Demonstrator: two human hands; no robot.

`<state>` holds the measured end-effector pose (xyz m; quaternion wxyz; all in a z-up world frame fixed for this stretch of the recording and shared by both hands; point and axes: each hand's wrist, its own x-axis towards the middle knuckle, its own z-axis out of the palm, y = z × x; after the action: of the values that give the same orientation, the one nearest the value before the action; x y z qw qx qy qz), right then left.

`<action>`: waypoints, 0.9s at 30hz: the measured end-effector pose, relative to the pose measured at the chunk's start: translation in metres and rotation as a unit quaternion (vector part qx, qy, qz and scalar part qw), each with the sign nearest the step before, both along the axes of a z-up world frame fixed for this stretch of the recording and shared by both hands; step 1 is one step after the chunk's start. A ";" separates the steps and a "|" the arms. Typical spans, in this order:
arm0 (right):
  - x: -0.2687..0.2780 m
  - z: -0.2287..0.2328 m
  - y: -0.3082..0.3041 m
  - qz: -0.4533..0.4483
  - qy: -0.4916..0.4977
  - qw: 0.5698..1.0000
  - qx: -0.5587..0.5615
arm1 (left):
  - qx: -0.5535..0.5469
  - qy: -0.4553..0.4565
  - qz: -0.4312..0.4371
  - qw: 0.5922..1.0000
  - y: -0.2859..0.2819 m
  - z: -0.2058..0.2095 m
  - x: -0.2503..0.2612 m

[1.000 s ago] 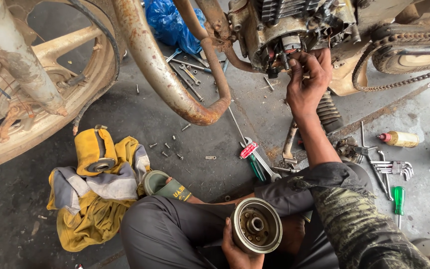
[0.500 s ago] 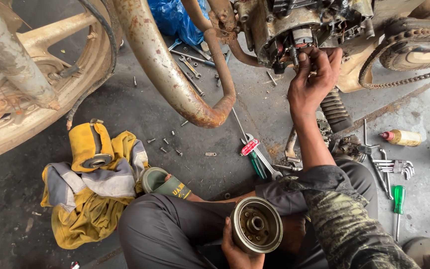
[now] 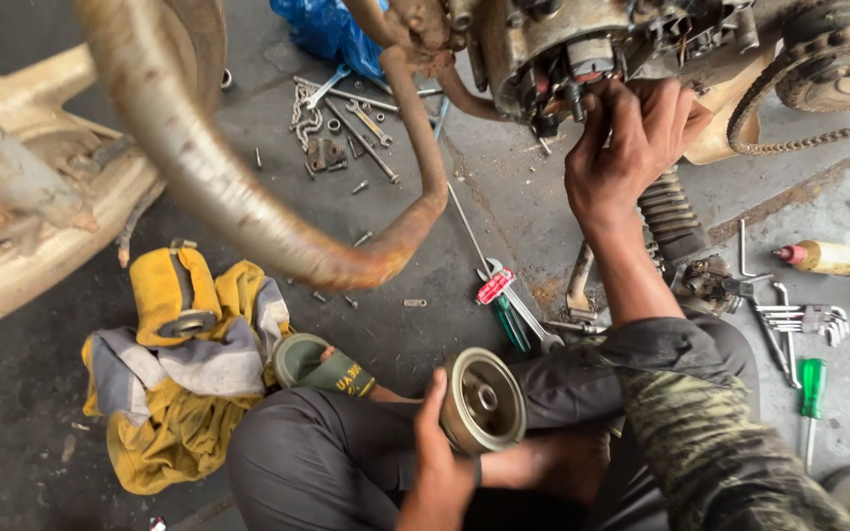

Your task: Repairing and reassembling the engine components of a motorcycle.

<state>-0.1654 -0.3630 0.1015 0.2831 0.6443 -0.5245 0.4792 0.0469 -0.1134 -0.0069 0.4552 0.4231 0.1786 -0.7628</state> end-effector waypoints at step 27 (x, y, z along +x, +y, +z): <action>-0.033 0.006 0.004 0.239 -0.339 0.901 0.126 | 0.034 -0.390 -0.235 0.890 -0.089 -0.088 -0.014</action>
<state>-0.1982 -0.3586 0.1075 -0.1189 0.5789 -0.4752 0.6519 0.0332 -0.2021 -0.0945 0.2808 0.7310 -0.0923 -0.6151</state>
